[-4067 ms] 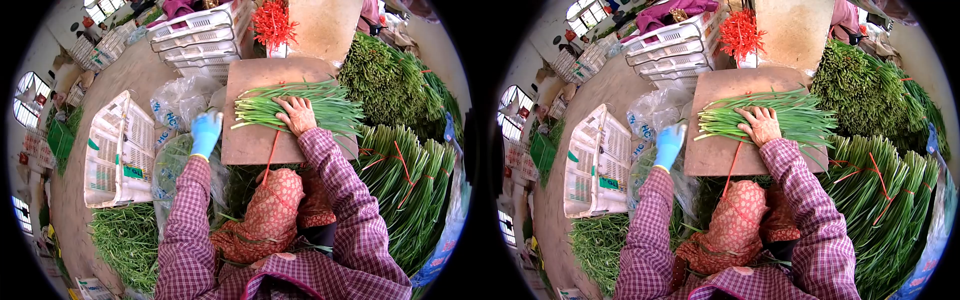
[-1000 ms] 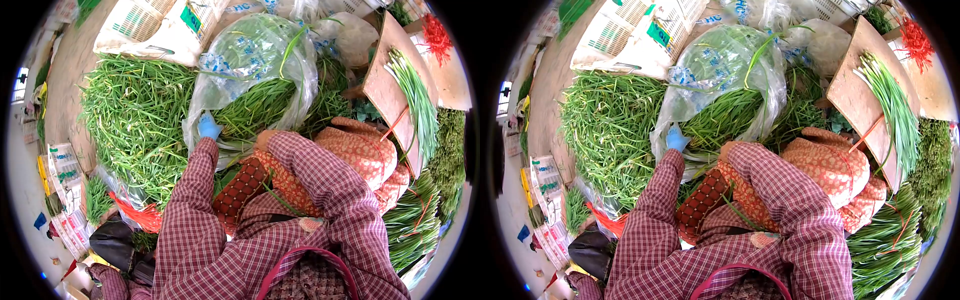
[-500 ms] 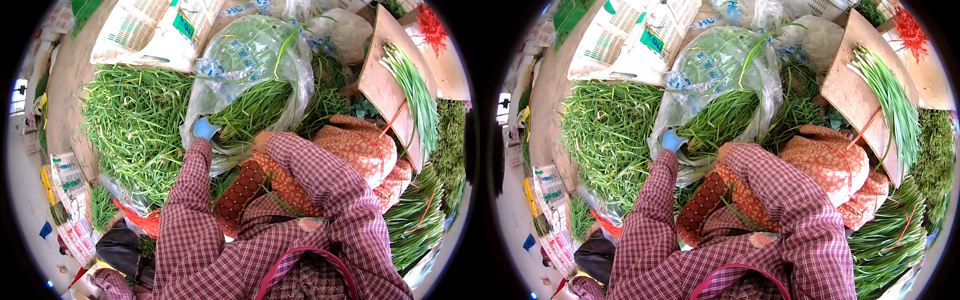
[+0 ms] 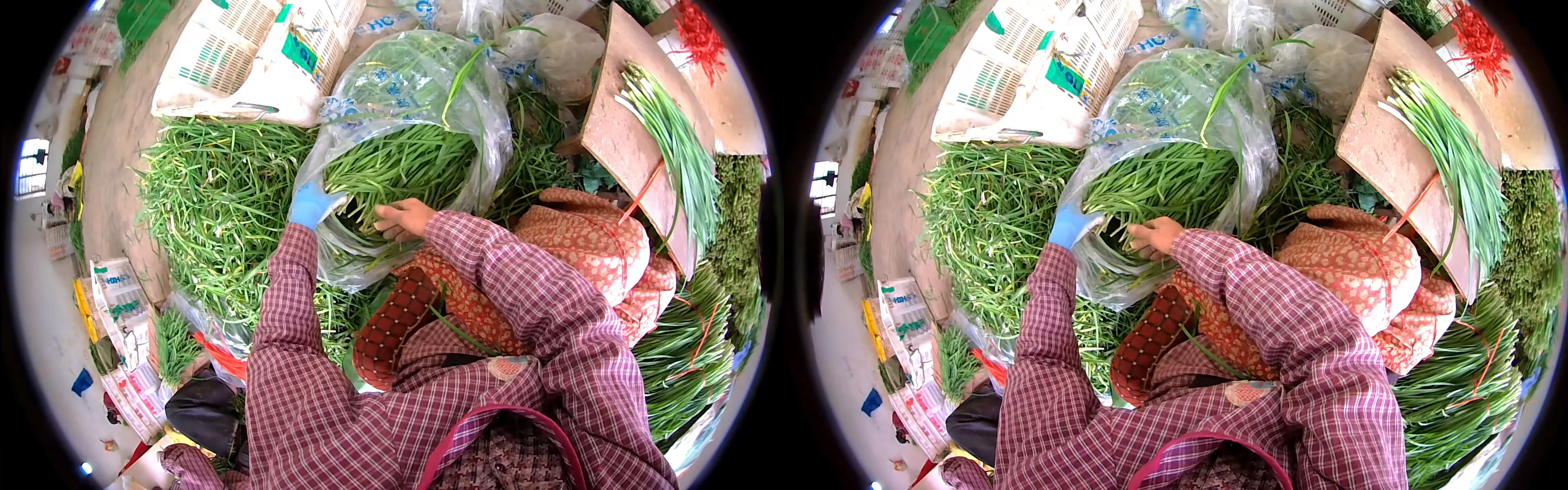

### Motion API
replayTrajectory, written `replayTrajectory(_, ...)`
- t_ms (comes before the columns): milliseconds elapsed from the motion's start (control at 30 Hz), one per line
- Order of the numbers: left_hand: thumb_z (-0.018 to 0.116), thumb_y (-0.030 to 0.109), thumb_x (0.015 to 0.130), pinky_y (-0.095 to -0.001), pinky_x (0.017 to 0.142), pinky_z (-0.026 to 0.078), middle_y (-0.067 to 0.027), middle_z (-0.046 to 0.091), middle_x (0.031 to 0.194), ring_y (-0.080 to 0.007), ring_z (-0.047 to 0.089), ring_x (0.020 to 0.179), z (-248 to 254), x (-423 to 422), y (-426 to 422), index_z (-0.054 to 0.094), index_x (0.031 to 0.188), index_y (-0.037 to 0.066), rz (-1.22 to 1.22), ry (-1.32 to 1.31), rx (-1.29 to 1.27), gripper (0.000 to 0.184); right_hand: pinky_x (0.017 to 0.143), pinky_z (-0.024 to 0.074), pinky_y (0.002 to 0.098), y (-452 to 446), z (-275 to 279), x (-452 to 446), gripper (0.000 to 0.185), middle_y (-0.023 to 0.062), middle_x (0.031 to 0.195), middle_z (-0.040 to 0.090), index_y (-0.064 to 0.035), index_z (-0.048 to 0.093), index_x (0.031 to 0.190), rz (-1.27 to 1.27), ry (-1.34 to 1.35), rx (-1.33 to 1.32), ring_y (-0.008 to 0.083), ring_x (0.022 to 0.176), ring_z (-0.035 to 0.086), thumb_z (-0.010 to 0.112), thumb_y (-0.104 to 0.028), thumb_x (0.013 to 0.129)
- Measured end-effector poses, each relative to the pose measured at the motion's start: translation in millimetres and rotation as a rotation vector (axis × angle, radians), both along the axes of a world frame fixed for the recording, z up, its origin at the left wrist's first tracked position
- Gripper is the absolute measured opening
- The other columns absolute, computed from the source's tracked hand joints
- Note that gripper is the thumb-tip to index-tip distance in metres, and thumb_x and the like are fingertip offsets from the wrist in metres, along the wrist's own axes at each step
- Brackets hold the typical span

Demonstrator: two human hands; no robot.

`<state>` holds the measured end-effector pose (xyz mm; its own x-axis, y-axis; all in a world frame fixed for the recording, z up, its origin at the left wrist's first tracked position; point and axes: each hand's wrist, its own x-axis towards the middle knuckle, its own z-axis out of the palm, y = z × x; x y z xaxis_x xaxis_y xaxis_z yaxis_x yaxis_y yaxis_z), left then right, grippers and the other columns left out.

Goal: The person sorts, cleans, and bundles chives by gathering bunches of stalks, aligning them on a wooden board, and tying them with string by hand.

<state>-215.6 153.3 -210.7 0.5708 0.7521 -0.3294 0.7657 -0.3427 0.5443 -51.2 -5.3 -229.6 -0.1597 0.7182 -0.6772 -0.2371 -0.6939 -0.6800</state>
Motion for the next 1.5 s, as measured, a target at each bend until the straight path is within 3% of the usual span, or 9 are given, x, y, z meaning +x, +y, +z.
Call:
replayTrajectory(167,0.075,0.037,0.066,-0.0403,0.074,0.05,-0.019,0.066,0.089,-0.0324,0.064,0.085,17.7,23.2,-33.2,0.056,0.106,0.002,-0.027,0.102,0.055,0.056,0.112,0.0234,0.0464,3.6,0.8,-1.5,0.112,0.0263,0.145,0.021,-0.0014,0.011,0.144,-0.199,0.395,-0.069,0.0367,0.134,0.026,0.056,-0.074,0.071)
replayTrajectory(267,0.072,0.035,0.069,-0.0388,0.066,0.051,-0.0149,0.063,0.077,-0.028,0.064,0.072,26.8,50.2,-76.8,0.048,0.1,0.006,-0.051,0.253,0.1,0.049,0.111,0.0243,0.0485,4.9,3.1,2.4,0.119,0.0249,0.143,0.028,-0.0018,0.015,0.144,-0.37,0.542,-0.03,0.0368,0.133,0.029,0.061,-0.077,0.063)
replayTrajectory(533,0.072,0.032,0.071,-0.0391,0.063,0.049,-0.0165,0.06,0.079,-0.0298,0.061,0.073,1.0,64.6,-142.5,0.051,0.105,0.002,-0.217,-0.14,0.396,0.05,0.096,0.0397,0.0509,-12.4,-9.5,27.5,0.063,0.0141,0.123,0.052,-0.0091,0.048,0.128,-0.682,0.471,-0.209,0.0286,0.111,0.05,0.066,-0.044,0.079)
replayTrajectory(667,0.071,0.024,0.079,-0.0305,0.077,0.052,-0.0142,0.065,0.099,-0.0209,0.064,0.086,37.2,37.7,-119.0,0.054,0.119,-0.001,0.054,-0.262,-0.364,0.05,0.085,0.0506,0.0469,-13.5,-36.0,32.3,0.043,0.0132,0.107,0.06,-0.0135,0.055,0.112,-0.627,0.614,-0.158,0.0279,0.092,0.06,0.071,-0.035,0.078)
replayTrajectory(933,0.059,0.02,0.087,-0.0296,0.075,0.05,-0.0125,0.065,0.098,-0.0196,0.062,0.086,-44.1,13.1,-91.7,0.059,0.111,-0.003,0.226,-0.48,-0.359,0.033,0.077,0.0539,0.0413,-10.8,-33.1,28.5,0.034,0.0076,0.092,0.065,-0.0097,0.058,0.104,-0.673,0.5,-0.171,0.0208,0.084,0.064,0.065,-0.034,0.081)
replayTrajectory(1000,0.058,0.02,0.084,-0.0357,0.079,0.048,-0.0167,0.064,0.098,-0.0285,0.062,0.088,-39.8,38.3,-99.0,0.057,0.114,0.0,-0.022,-0.308,-0.015,0.037,0.09,0.048,0.0446,-6.4,-41.5,27.7,0.047,0.0138,0.111,0.061,-0.0083,0.056,0.117,-0.584,0.448,-0.183,0.0258,0.105,0.058,0.065,-0.037,0.081)
replayTrajectory(1067,0.054,0.019,0.082,-0.0424,0.089,0.044,-0.0234,0.058,0.113,-0.0388,0.055,0.104,-30.7,55.8,-104.3,0.055,0.118,0.002,-0.111,-0.059,0.068,0.04,0.109,0.0265,0.0519,-8.0,-44.9,37.2,0.091,0.0182,0.15,0.019,-0.0071,0.027,0.144,-0.31,0.114,-0.208,0.0344,0.136,0.023,0.065,-0.053,0.076)
replayTrajectory(1267,0.055,0.015,0.074,-0.0464,0.079,0.045,-0.0224,0.054,0.1,-0.0398,0.054,0.089,-38.9,57.1,-110.9,0.055,0.105,0.0,-0.244,-0.157,0.343,0.034,0.108,0.029,0.0507,-8.1,-25.9,42.3,0.112,0.0237,0.146,0.026,0.0044,0.023,0.142,-0.264,-0.066,-0.348,0.0361,0.133,0.03,0.074,-0.057,0.063)
replayTrajectory(1500,0.057,0.016,0.085,-0.0298,0.091,0.043,-0.0133,0.061,0.11,-0.0196,0.056,0.102,-60.4,51.4,-94.8,0.055,0.117,-0.005,0.269,-0.531,-0.516,0.038,0.102,0.0373,0.0419,-7.6,-32.8,52.7,0.085,0.022,0.136,0.044,0.0062,0.043,0.131,-0.312,-0.186,-0.321,0.0334,0.121,0.046,0.075,-0.041,0.068)
